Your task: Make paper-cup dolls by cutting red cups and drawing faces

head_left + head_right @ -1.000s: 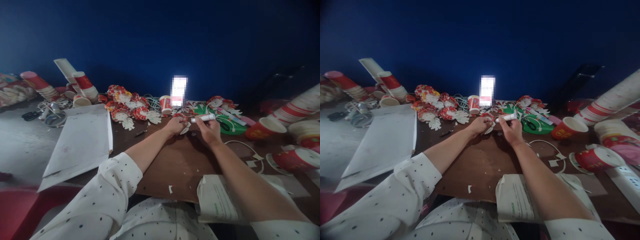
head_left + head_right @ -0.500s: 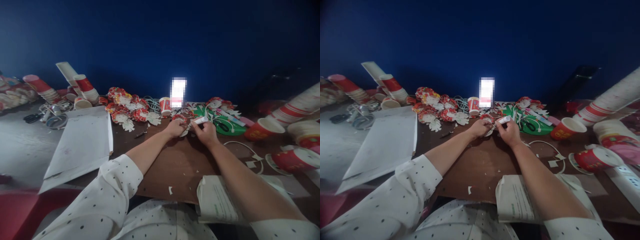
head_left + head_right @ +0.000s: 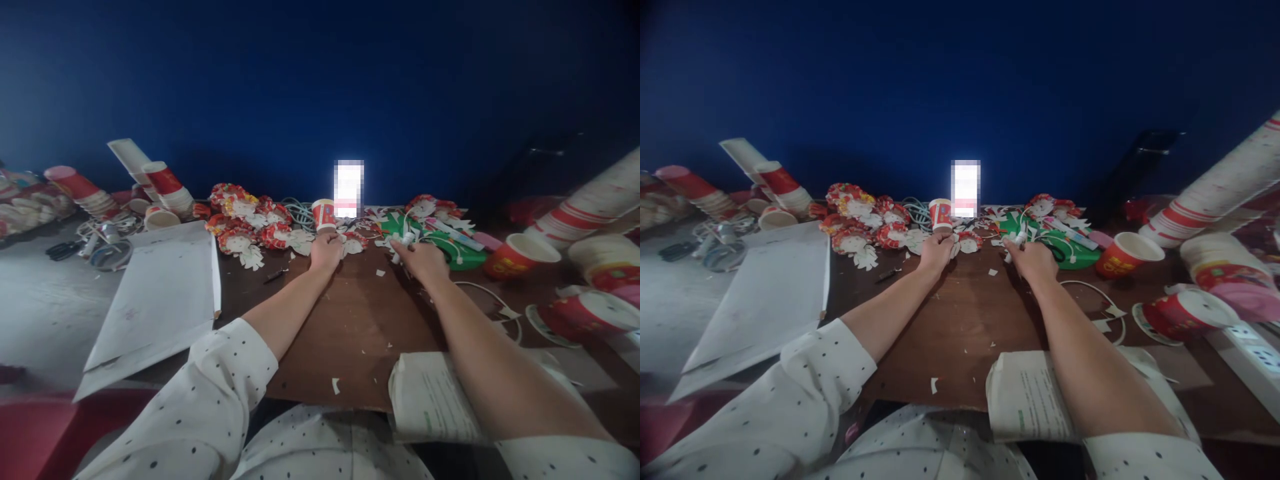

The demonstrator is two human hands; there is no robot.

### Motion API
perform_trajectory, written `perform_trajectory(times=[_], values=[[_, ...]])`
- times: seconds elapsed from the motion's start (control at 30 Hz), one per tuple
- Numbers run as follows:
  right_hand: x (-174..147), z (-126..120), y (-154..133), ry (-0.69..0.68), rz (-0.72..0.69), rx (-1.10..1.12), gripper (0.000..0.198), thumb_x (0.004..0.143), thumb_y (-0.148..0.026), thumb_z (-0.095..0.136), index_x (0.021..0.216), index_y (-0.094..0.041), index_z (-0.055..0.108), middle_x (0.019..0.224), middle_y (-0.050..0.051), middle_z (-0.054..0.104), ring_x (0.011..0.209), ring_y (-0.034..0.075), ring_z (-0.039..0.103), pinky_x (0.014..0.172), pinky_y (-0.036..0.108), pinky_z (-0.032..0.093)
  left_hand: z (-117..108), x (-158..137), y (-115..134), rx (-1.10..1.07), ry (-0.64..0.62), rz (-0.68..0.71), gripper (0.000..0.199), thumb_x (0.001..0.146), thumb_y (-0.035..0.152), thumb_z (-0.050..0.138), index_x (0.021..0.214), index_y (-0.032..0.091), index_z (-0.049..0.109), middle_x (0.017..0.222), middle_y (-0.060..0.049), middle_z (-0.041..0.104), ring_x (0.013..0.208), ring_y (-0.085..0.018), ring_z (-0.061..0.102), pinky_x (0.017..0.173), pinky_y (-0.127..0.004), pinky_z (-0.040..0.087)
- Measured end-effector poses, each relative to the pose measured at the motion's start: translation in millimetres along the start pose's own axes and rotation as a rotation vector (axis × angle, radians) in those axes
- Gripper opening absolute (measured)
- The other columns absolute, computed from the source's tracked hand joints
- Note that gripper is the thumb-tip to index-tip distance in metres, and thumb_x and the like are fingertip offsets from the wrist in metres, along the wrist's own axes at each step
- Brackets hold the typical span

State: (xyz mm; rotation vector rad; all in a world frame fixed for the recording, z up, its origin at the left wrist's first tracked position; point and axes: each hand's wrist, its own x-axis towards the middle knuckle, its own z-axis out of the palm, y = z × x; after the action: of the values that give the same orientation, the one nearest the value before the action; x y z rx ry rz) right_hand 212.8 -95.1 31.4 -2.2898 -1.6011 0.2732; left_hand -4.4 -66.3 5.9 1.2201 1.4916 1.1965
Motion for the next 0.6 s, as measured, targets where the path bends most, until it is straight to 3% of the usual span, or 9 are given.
perform_trajectory(times=[0.13,0.3,0.43,0.6], values=[[-1.1,-0.9,-1.4,-0.009,0.04,-0.012,0.066,0.071,-0.077,0.045,0.079,-0.016,0.068,0.087,0.021,0.067,0.089,0.039,0.064,0.072,0.048,0.047,0.1,-0.3,-1.5,0.034,0.051,0.025,0.03,0.075,0.034,0.057,0.095,0.015,0.07,0.091,-0.009,0.069,0.084,-0.019,0.063,0.076,-0.029,0.047],[-10.2,2.2,-17.9,0.192,-0.087,0.189,0.065,0.074,-0.067,0.053,0.114,-0.016,0.059,0.09,0.014,0.067,0.087,0.03,0.064,0.076,0.042,0.047,-0.7,-0.7,0.4,0.106,0.039,0.025,0.03,0.076,0.034,0.057,0.096,0.015,0.07,0.092,-0.01,0.07,0.088,-0.022,0.063,0.081,-0.032,0.047],[-10.8,8.1,-44.3,0.072,-0.237,0.247,0.062,0.073,-0.064,0.059,0.115,-0.018,0.057,0.089,0.01,0.068,0.085,0.027,0.064,0.075,0.039,0.047,-0.2,-2.8,0.6,0.125,0.038,0.058,0.032,0.077,0.034,0.056,0.099,0.014,0.069,0.094,-0.011,0.07,0.09,-0.022,0.063,0.083,-0.033,0.046],[-4.1,10.9,-72.8,-0.112,-0.246,0.027,0.064,0.073,-0.06,0.06,0.117,-0.014,0.054,0.107,0.02,0.065,0.099,0.035,0.063,0.077,0.043,0.046,-0.4,-8.4,5.3,0.158,0.069,0.101,0.027,0.078,0.029,0.056,0.095,0.013,0.069,0.095,-0.012,0.07,0.094,-0.023,0.063,0.085,-0.033,0.046]])
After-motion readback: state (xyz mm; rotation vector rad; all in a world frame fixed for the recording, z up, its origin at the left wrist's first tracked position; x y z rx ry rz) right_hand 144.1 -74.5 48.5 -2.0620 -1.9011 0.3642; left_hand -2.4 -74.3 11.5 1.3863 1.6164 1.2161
